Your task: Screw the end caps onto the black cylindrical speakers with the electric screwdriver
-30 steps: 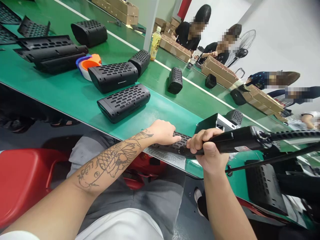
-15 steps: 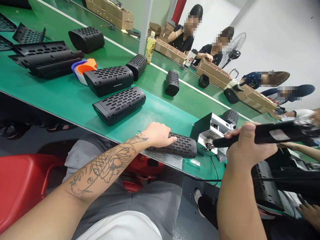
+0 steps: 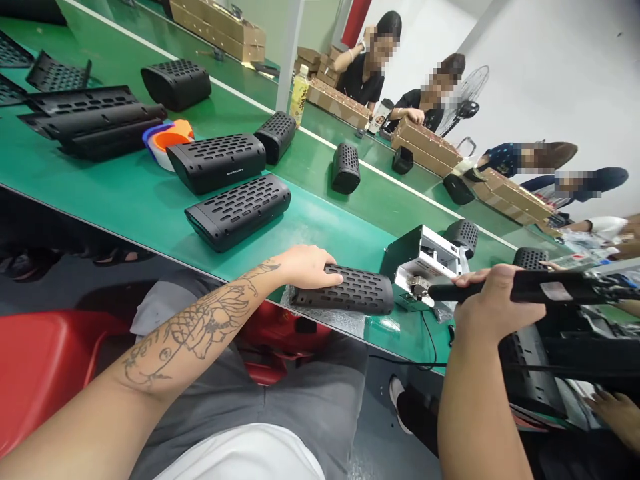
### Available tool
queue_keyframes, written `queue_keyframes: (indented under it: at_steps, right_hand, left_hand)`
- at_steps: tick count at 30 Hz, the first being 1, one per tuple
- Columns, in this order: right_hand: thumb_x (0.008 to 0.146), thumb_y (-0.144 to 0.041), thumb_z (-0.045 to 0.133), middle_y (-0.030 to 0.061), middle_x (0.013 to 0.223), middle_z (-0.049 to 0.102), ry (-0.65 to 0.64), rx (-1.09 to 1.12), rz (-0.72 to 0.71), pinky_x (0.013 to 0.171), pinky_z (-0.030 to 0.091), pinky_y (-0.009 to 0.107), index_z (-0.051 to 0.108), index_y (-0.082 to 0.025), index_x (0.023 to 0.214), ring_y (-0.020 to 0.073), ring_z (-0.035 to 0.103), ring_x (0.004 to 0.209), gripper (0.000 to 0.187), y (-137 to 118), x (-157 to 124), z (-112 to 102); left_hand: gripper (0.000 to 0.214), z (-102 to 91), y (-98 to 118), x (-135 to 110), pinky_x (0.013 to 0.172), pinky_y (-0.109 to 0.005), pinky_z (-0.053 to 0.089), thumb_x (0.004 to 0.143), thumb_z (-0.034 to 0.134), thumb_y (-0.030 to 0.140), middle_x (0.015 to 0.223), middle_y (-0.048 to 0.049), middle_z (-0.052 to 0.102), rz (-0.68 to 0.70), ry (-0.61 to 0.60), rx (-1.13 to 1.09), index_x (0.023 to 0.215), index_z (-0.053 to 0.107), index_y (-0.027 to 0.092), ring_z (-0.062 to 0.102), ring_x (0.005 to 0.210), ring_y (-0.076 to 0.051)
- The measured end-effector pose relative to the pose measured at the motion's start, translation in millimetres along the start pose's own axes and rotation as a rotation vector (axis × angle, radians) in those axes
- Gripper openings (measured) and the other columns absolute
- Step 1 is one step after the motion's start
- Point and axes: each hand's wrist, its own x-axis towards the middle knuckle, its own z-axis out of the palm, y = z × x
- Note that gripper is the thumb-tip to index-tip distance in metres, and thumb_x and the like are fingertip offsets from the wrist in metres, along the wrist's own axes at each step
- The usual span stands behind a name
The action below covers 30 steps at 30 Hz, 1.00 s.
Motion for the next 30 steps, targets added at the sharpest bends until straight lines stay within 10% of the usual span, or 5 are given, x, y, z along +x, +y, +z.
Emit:
queue_keyframes:
  at_steps: [7,12,19,30]
  right_hand:
    - [0.086,-0.05,0.091,-0.0019,0.059,0.055,-0.074,-0.004,0.07,0.053,0.057,0.037,0.058,-0.02,0.076,0.0183,0.057,0.047,0.046,7,4,-2]
    - [0.084,-0.057,0.097,-0.002,0.061,0.052,-0.121,0.082,0.126,0.05,0.056,0.035,0.055,-0.019,0.072,0.0157,0.053,0.05,0.057,-48,-14,10]
    - [0.094,-0.063,0.097,-0.005,0.065,0.06,-0.679,0.529,0.244,0.054,0.062,0.032,0.065,-0.021,0.093,0.0148,0.059,0.048,0.053,-126,-75,77]
    - [0.1,-0.044,0.095,-0.0024,0.071,0.067,-0.844,0.605,0.247,0.06,0.065,0.03,0.071,-0.018,0.1,0.0135,0.067,0.056,0.035,-116,-117,127]
  left_hand:
    - [0.081,4.9,0,0,0.1,-0.045,0.061,0.103,0.048,0.077,0.146,-0.0104,0.083,0.005,0.026,-0.007,0.159,0.079,0.028,0.079,0.129,-0.037]
    - [0.083,5.6,-4,4,0.103,-0.045,0.062,0.104,0.049,0.078,0.154,-0.0106,0.08,0.029,0.021,-0.037,0.162,0.078,0.026,0.078,0.134,-0.037]
    - [0.076,5.0,-2,3,0.102,-0.045,0.061,0.104,0.053,0.076,0.149,-0.0106,0.082,0.026,0.021,-0.047,0.155,0.08,0.026,0.078,0.132,-0.038]
    - [0.043,0.1,-1,0,0.09,-0.04,0.063,0.093,0.073,0.066,0.126,-0.0071,0.088,0.068,-0.015,-0.103,0.112,0.087,0.03,0.083,0.11,-0.035]
